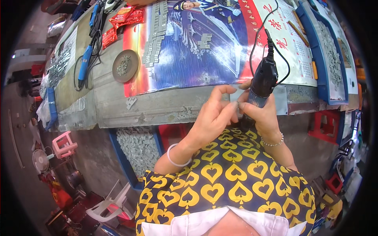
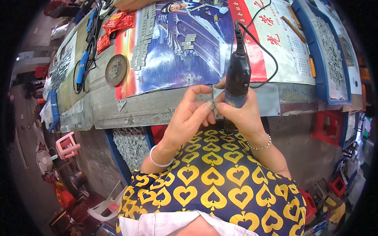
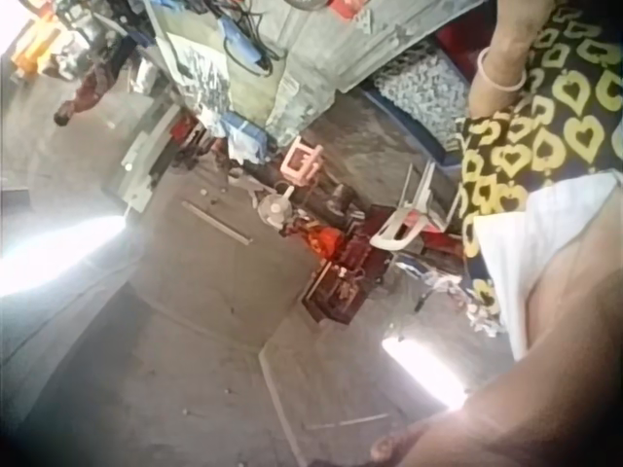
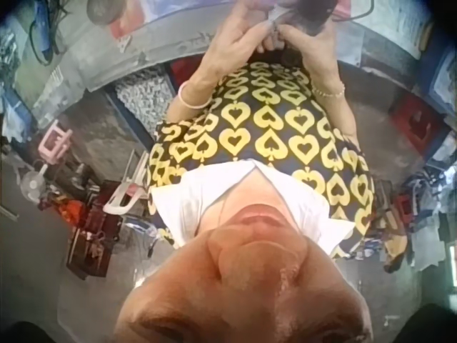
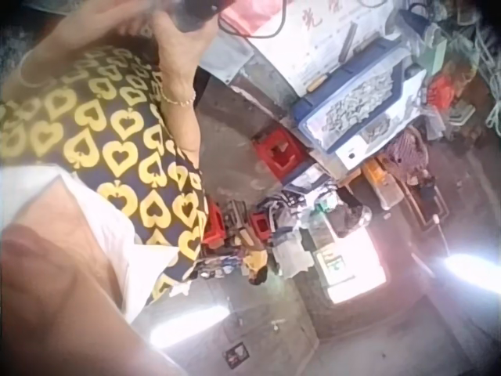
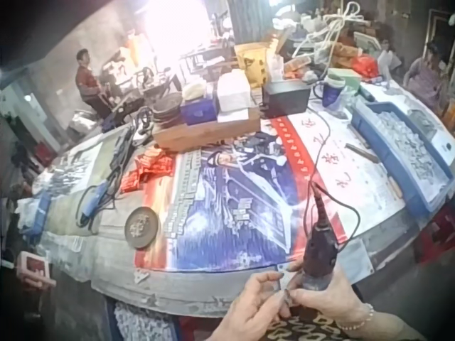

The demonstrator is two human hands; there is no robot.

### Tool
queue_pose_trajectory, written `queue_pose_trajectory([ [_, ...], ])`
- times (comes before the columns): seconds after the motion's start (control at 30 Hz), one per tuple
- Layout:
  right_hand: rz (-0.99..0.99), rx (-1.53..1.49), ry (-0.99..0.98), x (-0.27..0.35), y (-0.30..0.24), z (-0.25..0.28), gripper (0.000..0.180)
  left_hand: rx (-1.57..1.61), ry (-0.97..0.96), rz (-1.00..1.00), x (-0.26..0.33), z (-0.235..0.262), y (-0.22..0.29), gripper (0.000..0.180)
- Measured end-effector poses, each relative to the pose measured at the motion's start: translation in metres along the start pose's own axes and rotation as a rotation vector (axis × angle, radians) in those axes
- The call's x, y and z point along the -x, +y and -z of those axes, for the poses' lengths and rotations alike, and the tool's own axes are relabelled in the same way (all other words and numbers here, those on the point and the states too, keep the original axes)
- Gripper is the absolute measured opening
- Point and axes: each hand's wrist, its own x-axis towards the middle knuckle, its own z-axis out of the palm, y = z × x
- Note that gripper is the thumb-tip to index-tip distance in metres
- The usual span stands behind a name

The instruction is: The person repeatedly picks screws from a dish, loads them onto an electric screwdriver, and drives them into small metal plates on the table.

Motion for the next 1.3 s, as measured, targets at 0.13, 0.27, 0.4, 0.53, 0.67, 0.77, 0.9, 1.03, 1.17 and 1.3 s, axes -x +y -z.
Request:
queue_pose_trajectory([
  [0.13,-0.001,0.035,0.01,-0.001,0.001,-0.003,0.038,-0.094,-0.029,0.032,-0.003,0.001,0.003,0.031],
  [0.27,-0.001,0.0,0.031,-0.003,0.001,-0.001,0.038,0.046,-0.034,-0.039,0.0,0.005,-0.008,0.031],
  [0.4,0.003,-0.001,0.021,-0.002,0.003,-0.009,0.039,0.026,0.001,-0.01,-0.002,0.006,-0.009,0.03],
  [0.53,-0.01,0.034,-0.007,-0.005,0.0,-0.008,0.04,0.074,0.004,-0.064,0.001,0.009,-0.01,0.028],
  [0.67,0.097,0.064,0.0,-0.005,0.004,-0.012,0.043,-0.19,0.14,-0.216,0.01,0.012,-0.01,0.017],
  [0.77,0.085,0.081,-0.028,-0.006,0.001,-0.014,0.046,-0.857,0.249,-0.921,0.007,0.029,-0.02,0.018],
  [0.9,0.037,-0.016,-0.065,-0.009,-0.001,-0.023,0.044,-0.96,0.292,-1.091,0.014,0.031,-0.018,0.027],
  [1.03,0.017,-0.002,-0.058,-0.009,-0.002,-0.032,0.045,-1.015,0.353,-1.139,0.018,0.036,-0.018,0.027],
  [1.17,-0.008,-0.01,-0.079,-0.014,0.001,-0.035,0.046,-1.039,0.358,-1.105,0.02,0.044,-0.02,0.027],
  [1.3,-0.005,-0.007,-0.089,-0.015,-0.001,-0.036,0.047,-0.979,0.357,-1.09,0.018,0.047,-0.019,0.023],
])
